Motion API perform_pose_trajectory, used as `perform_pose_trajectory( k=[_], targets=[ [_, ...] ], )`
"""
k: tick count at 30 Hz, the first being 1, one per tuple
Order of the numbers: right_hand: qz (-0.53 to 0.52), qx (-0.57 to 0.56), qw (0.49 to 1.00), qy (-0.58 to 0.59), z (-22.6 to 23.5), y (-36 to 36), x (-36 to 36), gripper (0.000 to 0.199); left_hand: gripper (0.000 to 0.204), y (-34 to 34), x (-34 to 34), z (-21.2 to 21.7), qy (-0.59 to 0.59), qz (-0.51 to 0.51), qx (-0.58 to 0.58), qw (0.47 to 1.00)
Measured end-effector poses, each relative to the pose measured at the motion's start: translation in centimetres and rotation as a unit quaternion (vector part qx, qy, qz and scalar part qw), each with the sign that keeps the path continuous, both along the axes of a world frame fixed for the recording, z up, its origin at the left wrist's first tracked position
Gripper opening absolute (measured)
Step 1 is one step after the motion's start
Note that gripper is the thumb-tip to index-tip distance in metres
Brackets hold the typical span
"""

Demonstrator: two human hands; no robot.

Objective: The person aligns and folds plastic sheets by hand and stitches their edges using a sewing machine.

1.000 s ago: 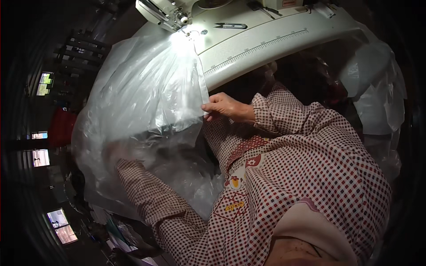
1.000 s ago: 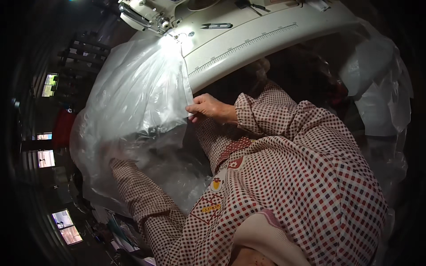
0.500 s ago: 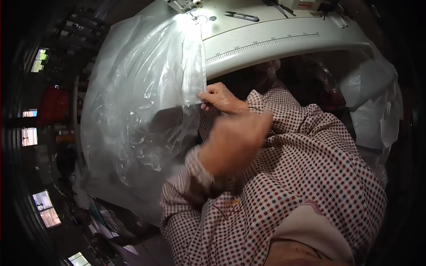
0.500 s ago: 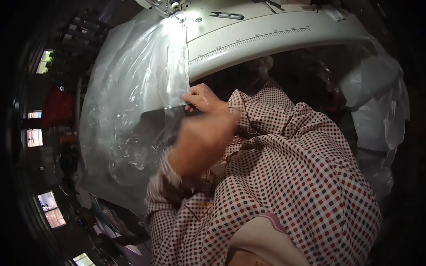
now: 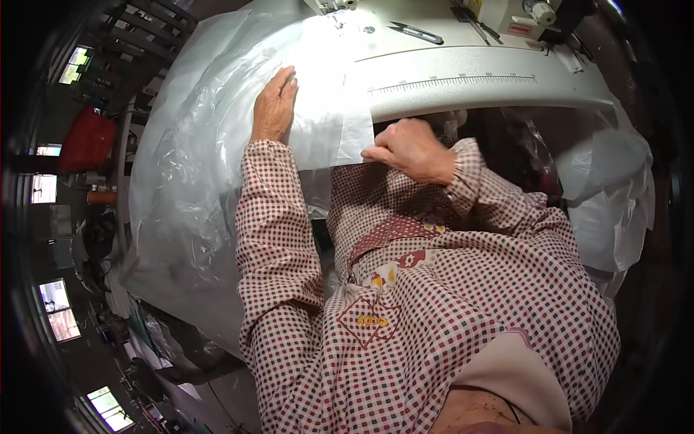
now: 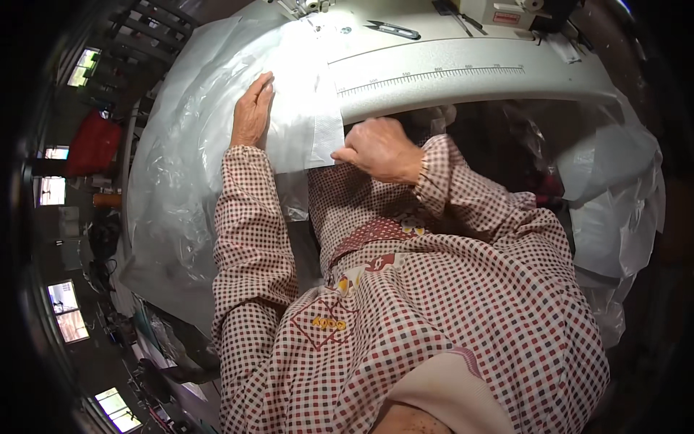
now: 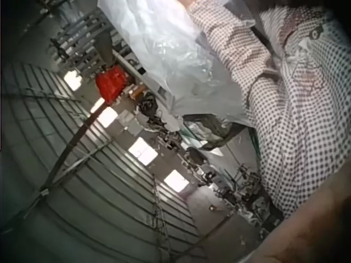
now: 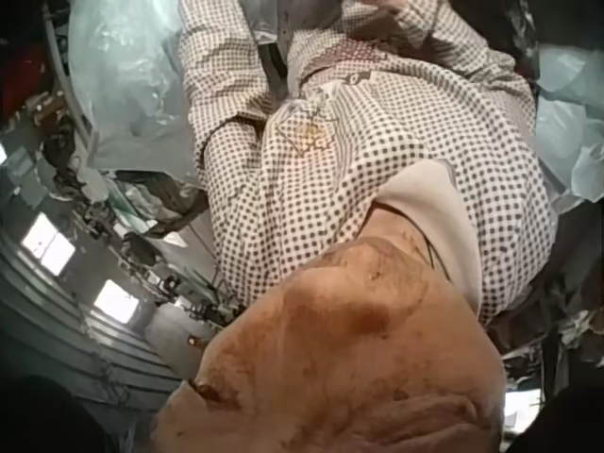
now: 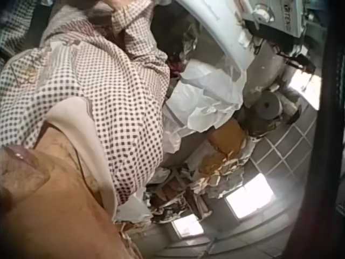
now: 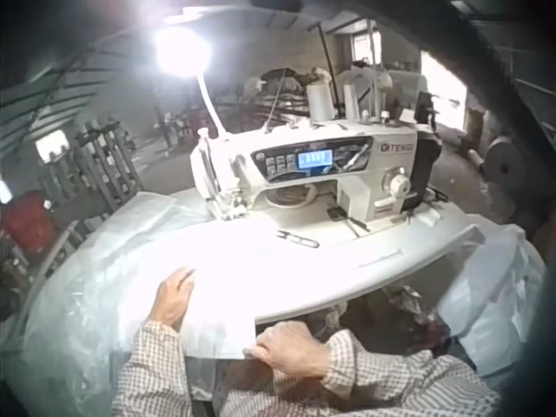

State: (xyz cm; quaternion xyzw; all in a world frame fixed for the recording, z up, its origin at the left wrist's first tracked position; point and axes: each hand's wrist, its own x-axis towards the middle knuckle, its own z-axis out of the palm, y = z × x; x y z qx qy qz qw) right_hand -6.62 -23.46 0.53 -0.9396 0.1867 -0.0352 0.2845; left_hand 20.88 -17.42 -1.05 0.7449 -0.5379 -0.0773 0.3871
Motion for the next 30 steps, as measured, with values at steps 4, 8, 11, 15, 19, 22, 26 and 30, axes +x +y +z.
perform_pose_trajectory(
  k=[4, 8, 11, 15, 19, 22, 26, 30],
  targets=[
    [-0.031, -0.21, 0.973, -0.091, 4.9, -1.7, 1.7, 0.034, 0.035, 0.1, 0.6, -0.2, 0.058, 0.002, 0.0, 0.998],
    [0.047, -0.335, 0.93, -0.147, 3.1, -5.1, 7.3, 0.019, 0.034, 0.2, 1.0, -0.6, 0.065, -0.022, -0.017, 0.997],
    [0.113, -0.339, 0.921, -0.154, 2.0, -8.8, 8.8, 0.012, 0.034, 0.1, -0.4, 0.5, 0.134, -0.005, -0.004, 0.991],
    [0.148, -0.262, 0.9, -0.315, 1.9, -10.0, 8.6, 0.011, 0.038, 0.9, -1.3, 2.7, 0.335, -0.022, -0.045, 0.941],
    [0.096, -0.146, 0.953, -0.248, 1.2, -9.8, 8.9, 0.011, 0.043, 0.7, -0.9, 3.7, 0.294, -0.092, 0.015, 0.951],
    [0.09, -0.136, 0.937, -0.31, 1.1, -9.8, 9.3, 0.015, 0.044, -0.4, -1.7, 4.5, 0.221, -0.093, 0.054, 0.969],
    [0.075, -0.064, 0.948, -0.304, 1.7, -9.0, 9.3, 0.015, 0.024, -0.8, -2.0, 4.9, 0.191, -0.056, 0.093, 0.976],
    [0.051, -0.062, 0.947, -0.31, 1.5, -9.2, 9.4, 0.014, 0.014, -0.9, -1.4, 5.0, 0.234, -0.054, 0.081, 0.967]
  ],
)
